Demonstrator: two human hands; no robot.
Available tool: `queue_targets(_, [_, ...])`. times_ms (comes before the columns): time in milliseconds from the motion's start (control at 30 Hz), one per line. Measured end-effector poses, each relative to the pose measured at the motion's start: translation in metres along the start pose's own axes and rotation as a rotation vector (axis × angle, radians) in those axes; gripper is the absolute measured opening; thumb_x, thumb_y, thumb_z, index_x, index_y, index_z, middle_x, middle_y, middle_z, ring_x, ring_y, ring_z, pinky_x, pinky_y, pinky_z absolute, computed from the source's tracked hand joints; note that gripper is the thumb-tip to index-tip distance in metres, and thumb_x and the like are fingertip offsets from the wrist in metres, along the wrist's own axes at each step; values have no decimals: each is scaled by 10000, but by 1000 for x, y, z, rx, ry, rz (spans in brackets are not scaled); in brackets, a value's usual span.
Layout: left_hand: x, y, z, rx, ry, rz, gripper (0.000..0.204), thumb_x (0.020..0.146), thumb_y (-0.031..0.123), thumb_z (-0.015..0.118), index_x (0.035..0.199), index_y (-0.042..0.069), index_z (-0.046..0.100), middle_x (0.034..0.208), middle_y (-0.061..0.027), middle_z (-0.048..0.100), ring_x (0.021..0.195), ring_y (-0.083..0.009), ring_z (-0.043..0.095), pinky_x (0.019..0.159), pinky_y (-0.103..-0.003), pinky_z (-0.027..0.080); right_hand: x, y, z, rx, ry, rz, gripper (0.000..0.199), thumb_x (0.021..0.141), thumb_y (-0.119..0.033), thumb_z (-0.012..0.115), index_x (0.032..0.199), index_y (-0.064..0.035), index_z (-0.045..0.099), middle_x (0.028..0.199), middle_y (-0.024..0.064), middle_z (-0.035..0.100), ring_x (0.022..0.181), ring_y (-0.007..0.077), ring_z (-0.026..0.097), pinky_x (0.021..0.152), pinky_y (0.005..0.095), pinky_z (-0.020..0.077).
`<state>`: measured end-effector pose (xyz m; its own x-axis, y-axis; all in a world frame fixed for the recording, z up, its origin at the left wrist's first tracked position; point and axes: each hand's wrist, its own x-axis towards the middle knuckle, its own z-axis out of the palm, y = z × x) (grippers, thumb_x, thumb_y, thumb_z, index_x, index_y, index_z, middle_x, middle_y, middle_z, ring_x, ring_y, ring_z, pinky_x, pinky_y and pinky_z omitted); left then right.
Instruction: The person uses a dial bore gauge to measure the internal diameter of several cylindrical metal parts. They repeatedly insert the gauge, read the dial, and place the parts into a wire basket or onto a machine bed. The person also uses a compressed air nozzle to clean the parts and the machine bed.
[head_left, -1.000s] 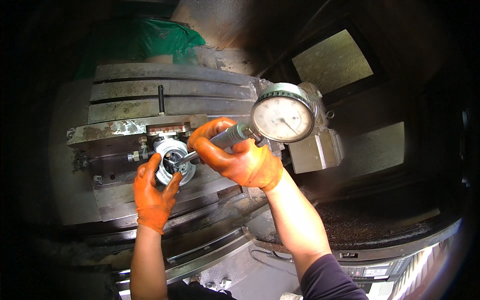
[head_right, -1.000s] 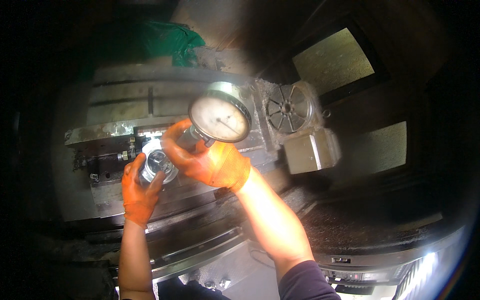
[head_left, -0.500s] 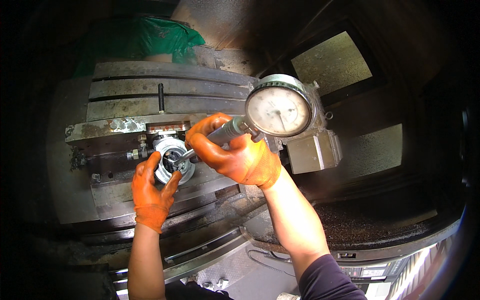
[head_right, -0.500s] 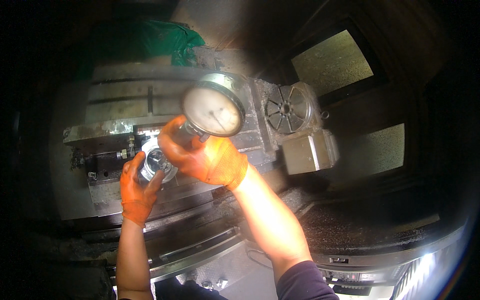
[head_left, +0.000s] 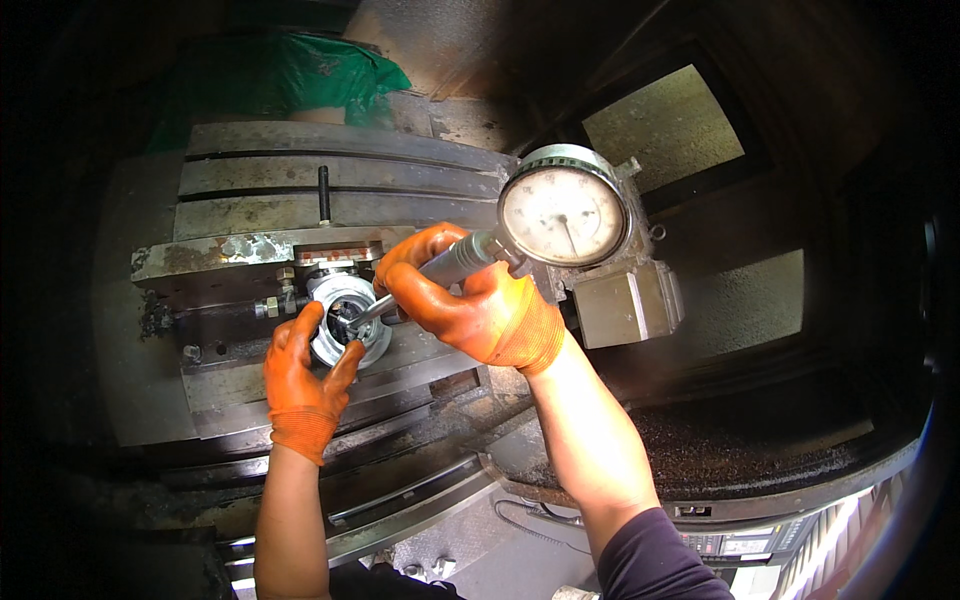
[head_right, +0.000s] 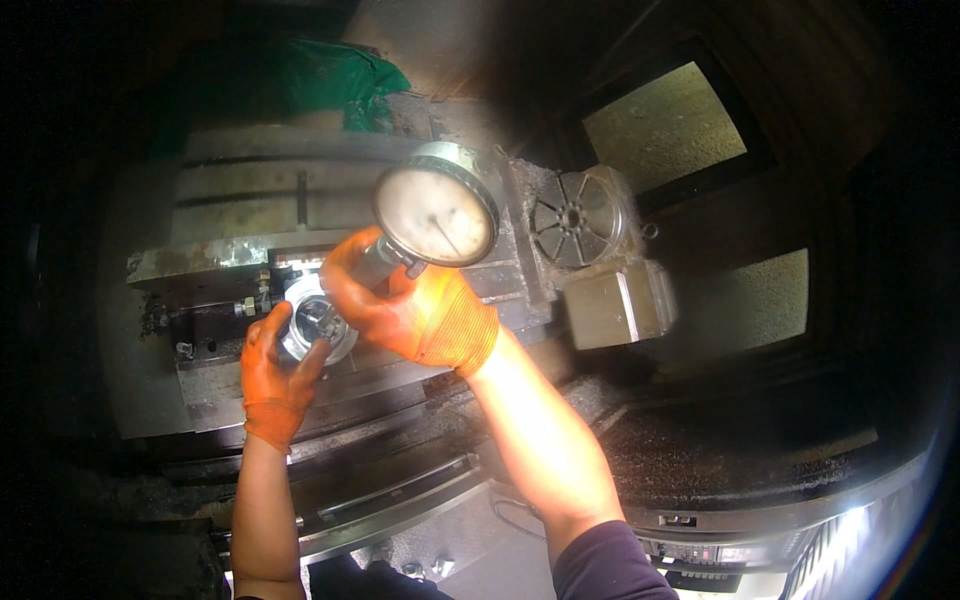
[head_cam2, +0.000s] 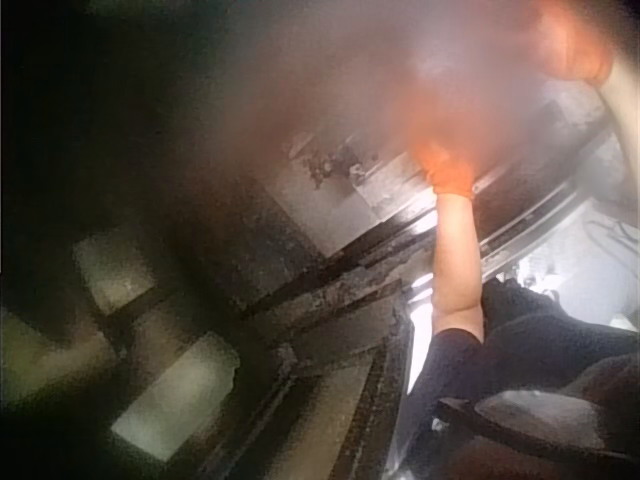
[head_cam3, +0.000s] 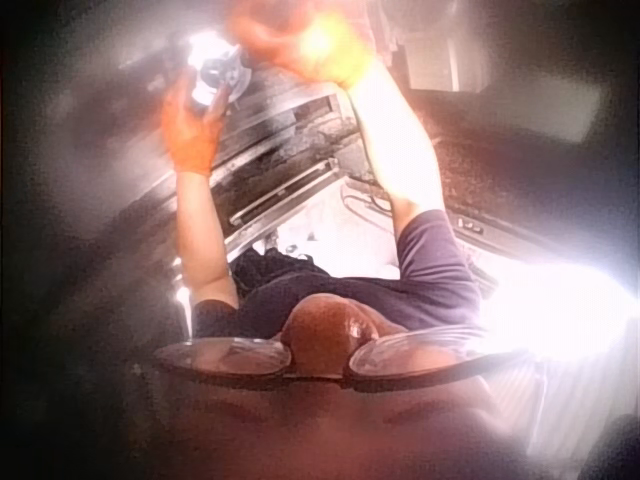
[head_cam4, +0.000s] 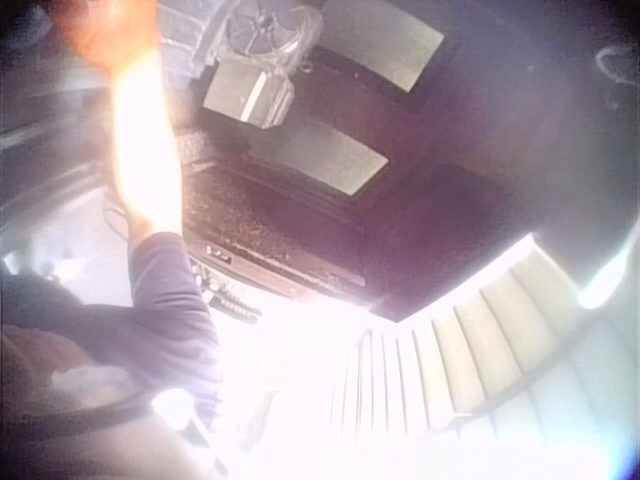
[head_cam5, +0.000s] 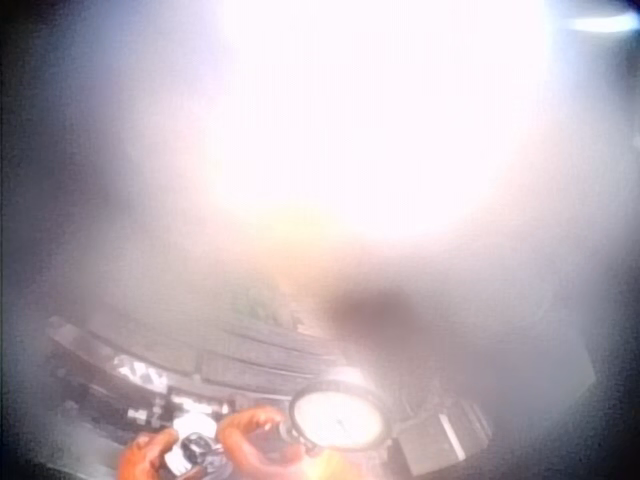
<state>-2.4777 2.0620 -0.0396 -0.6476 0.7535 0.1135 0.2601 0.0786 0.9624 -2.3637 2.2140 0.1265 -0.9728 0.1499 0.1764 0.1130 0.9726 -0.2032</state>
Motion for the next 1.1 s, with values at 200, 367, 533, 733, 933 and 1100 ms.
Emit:
queue_targets(200, [0,-3,1,27,13,43,602,736,142,841,1271,-2,607,1149,-178,616,1096,-301,603,983,-389,473,0,3,0,-438,-116,-93,279,795,130,609,1053,26,627,976,31,654,877,107,599,820,257,487])
queue_targets(367, [1,0,0,31,12,28,609,731,147,842,1271,-4,606,1146,-179,620,1090,-308,608,978,-389,474,5,1,-5,-242,-87,-42,304,764,124,622,1045,9,638,943,44,648,857,137,601,809,269,488])
queue_targets(533, [0,0,-1,38,29,52,617,730,144,860,1276,11,604,1098,-159,610,1023,-294,613,911,-391,487,5,7,-4,-618,-91,-277,273,778,107,625,1031,7,643,933,41,668,837,129,624,784,249,507])
queue_targets(733, [-2,7,3,-140,39,16,579,754,120,870,1267,40,613,1007,-110,577,822,-205,602,649,-335,505,-9,-11,-17,459,272,205,109,905,36,572,987,18,642,937,129,698,795,178,666,698,294,549])
queue_targets(933, [-2,-5,8,-129,87,112,582,756,164,867,1255,-2,618,1006,-125,620,953,-232,599,845,-345,494,-41,-52,-79,828,512,487,109,965,-33,545,973,37,628,929,190,699,755,228,659,683,343,557])
queue_targets(1100, [-19,-9,11,-228,125,72,669,818,204,824,1383,-1,532,1242,-172,590,1115,-254,584,952,-373,476,-150,-118,-98,804,775,752,140,964,-82,530,965,19,626,897,178,686,754,244,647,710,367,552])
